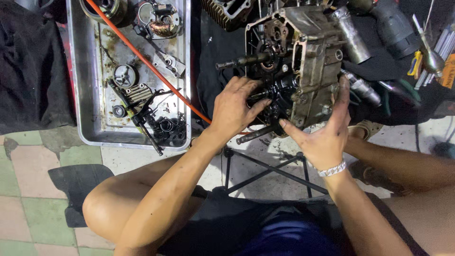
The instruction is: The person disassembles and reassembles a small engine block using a cordless impact driver and a metal hammer. They remove bolts, separate engine halves, and then reassemble the components, tapping parts into place.
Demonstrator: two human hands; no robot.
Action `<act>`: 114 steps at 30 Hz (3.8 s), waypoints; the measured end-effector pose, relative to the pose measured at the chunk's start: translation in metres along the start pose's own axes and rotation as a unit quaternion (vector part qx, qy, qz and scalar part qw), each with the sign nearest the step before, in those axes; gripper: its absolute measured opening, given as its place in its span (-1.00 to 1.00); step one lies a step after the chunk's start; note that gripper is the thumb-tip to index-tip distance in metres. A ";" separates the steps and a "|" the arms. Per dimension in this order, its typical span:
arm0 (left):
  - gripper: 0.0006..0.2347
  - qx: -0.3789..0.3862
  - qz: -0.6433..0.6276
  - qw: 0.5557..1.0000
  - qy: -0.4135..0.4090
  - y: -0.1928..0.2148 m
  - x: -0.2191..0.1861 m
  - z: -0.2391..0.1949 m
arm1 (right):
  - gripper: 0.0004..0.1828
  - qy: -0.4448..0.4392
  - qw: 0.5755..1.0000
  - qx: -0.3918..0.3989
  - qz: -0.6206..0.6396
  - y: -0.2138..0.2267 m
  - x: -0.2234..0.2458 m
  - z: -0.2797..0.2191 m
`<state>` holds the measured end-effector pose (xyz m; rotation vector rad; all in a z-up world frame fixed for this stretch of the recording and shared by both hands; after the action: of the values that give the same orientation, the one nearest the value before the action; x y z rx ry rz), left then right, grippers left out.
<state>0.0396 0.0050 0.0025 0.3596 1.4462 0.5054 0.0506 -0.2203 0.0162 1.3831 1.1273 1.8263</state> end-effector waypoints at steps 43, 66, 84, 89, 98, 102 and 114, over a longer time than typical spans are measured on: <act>-0.60 0.018 -0.045 0.996 0.073 0.014 0.003 0.004 | 0.52 0.004 1.000 0.010 -0.007 0.001 0.007 -0.002; -0.73 0.073 0.005 0.997 -0.033 0.025 -0.083 -0.051 | 0.25 -0.050 0.926 0.107 0.358 0.004 -0.084 -0.001; -0.78 0.055 0.016 0.993 -0.100 0.020 -0.092 -0.047 | 0.26 -0.027 0.932 0.083 0.353 -0.006 -0.095 0.002; -0.63 0.115 -0.046 0.991 0.041 0.037 -0.060 -0.034 | 0.23 -0.022 0.928 0.080 0.362 -0.009 -0.097 0.003; -0.62 0.095 0.015 0.976 0.196 0.068 -0.040 -0.022 | 0.41 -0.043 0.979 0.056 0.190 -0.001 -0.057 0.010; -0.62 0.185 0.045 0.954 0.233 0.061 -0.036 -0.025 | 0.45 0.015 0.996 -0.011 0.089 0.009 -0.005 0.008; -0.59 0.194 0.094 0.946 0.241 0.069 -0.017 -0.042 | 0.35 0.133 0.985 -0.081 -0.080 -0.017 0.084 -0.021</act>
<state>-0.0102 0.0514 0.0485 0.7293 2.0067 0.4790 0.0050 -0.1474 0.0380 0.9492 1.1544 1.9752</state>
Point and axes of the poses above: each hand's wrist, its own z-axis towards the middle knuckle, its own y-axis out of the back of the hand, x = y × z, the point moved 4 cm from there along z, towards the middle knuckle, and after that the axes turned 12 degrees about -z, right-handed, at the moved point
